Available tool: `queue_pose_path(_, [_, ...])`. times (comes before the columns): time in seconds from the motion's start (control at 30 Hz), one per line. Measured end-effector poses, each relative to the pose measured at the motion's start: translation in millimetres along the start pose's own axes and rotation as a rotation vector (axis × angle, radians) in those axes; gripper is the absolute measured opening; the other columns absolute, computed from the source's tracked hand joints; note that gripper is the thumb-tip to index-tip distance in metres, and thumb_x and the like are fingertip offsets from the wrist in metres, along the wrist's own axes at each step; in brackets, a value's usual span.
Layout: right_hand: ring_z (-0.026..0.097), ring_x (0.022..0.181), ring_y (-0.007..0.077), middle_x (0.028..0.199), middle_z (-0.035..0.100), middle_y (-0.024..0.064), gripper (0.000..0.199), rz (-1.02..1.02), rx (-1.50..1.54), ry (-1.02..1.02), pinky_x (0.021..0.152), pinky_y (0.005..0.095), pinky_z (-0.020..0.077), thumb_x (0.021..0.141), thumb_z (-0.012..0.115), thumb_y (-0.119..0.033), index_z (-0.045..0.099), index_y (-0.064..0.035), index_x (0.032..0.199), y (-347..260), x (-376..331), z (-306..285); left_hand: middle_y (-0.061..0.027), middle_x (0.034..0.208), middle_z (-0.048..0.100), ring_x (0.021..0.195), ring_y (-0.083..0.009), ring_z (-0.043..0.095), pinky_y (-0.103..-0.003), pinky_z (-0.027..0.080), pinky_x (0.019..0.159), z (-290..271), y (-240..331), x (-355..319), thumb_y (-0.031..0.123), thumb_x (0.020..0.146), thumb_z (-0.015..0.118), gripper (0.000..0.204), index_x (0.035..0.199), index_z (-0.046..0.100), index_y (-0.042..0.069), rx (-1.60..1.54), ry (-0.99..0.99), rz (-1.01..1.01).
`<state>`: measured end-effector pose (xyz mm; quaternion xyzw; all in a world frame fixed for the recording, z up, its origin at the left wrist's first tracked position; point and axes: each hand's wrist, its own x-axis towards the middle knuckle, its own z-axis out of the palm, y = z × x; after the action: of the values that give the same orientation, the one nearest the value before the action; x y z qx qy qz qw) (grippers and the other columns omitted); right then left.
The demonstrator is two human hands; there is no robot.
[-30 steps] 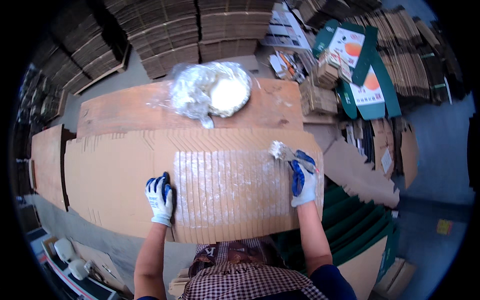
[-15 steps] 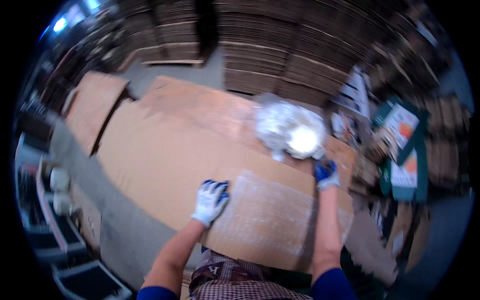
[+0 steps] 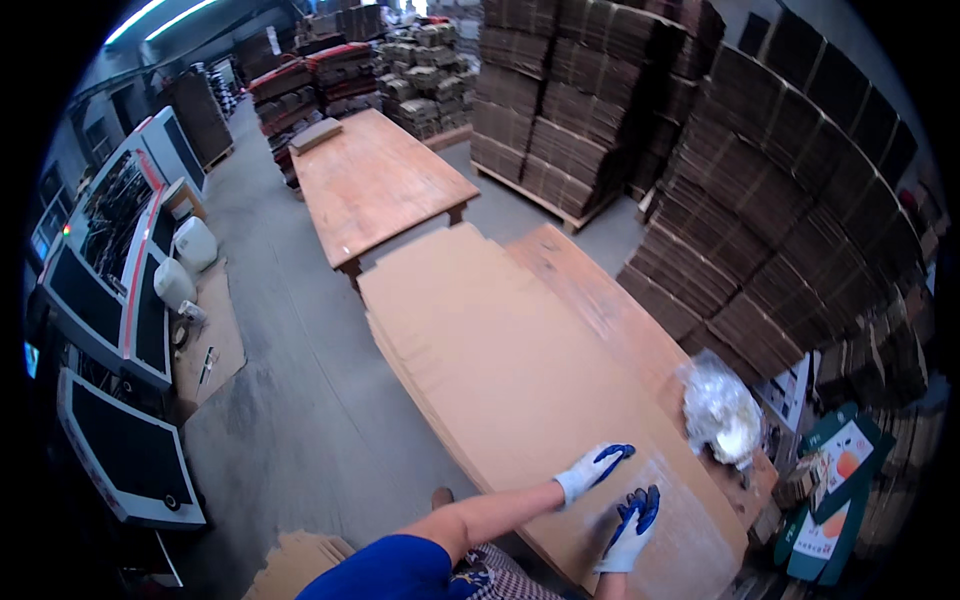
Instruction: The person applies a white paste to the flaps of flat cardboard sheets, then folds and presses the flaps to form boxes. The person handles multiple sheets and boxes, stacking the finished boxes on the table.
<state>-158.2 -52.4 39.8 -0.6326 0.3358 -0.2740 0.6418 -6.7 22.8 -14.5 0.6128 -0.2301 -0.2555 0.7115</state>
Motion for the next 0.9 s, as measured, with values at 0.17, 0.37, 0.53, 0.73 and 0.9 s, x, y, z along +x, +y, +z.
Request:
queue_pose_path(0.17, [0.047, 0.132, 0.0416, 0.145, 0.048, 0.0249, 0.062, -0.347, -1.094, -0.305, 0.109, 0.0483, 0.0400, 0.095, 0.059, -0.025, 0.039, 0.0025, 0.147, 6, -9, 101, -0.0112, 0.128, 0.066, 0.118, -0.0214, 0.061, -0.035, 0.043, 0.108, -132, 72, -65, 0.022, 0.105, 0.050, 0.036, 0.132, 0.060, 0.000, -0.108, 0.138, 0.103])
queue_pose_path(0.37, [0.064, 0.105, 0.0376, 0.113, 0.064, 0.0199, 0.044, -0.097, -1.495, -0.393, 0.091, 0.0493, 0.0514, 0.093, 0.057, -0.042, 0.065, -0.0048, 0.115, 15, -2, 138, 0.0001, 0.091, 0.070, 0.067, -0.0090, 0.055, -0.028, 0.048, 0.061, -361, 66, -265, 0.029, 0.099, 0.062, 0.028, 0.115, 0.072, 0.008, 0.172, 0.826, -0.373])
queue_pose_path(0.53, [0.062, 0.111, 0.0414, 0.119, 0.064, 0.0248, 0.047, 0.000, -1.557, -0.511, 0.095, 0.0509, 0.0495, 0.098, 0.047, -0.044, 0.063, -0.0027, 0.115, -25, -3, 167, -0.0024, 0.085, 0.069, 0.069, -0.0121, 0.059, -0.031, 0.049, 0.063, -466, -22, -457, 0.033, 0.097, 0.063, 0.028, 0.101, 0.071, 0.007, -0.026, 1.588, -0.514])
queue_pose_path(0.73, [0.064, 0.115, 0.0357, 0.122, 0.067, 0.0211, 0.053, 0.092, -1.918, -0.700, 0.097, 0.0488, 0.0507, 0.096, 0.048, -0.049, 0.071, -0.0055, 0.118, 35, 104, 177, -0.0100, 0.084, 0.070, 0.065, -0.0218, 0.064, -0.036, 0.053, 0.064, -465, -69, -523, 0.039, 0.100, 0.054, 0.038, 0.096, 0.067, 0.003, -0.384, 1.797, -0.260])
queue_pose_path(0.9, [0.067, 0.107, 0.0363, 0.111, 0.071, 0.0207, 0.055, -0.104, -1.654, -0.619, 0.092, 0.0478, 0.0529, 0.094, 0.053, -0.055, 0.075, -0.0053, 0.105, -61, 38, 404, -0.0131, 0.083, 0.070, 0.061, -0.0250, 0.066, -0.037, 0.056, 0.059, -504, -79, -517, 0.034, 0.104, 0.047, 0.039, 0.099, 0.067, 0.001, -0.522, 1.653, -0.476])
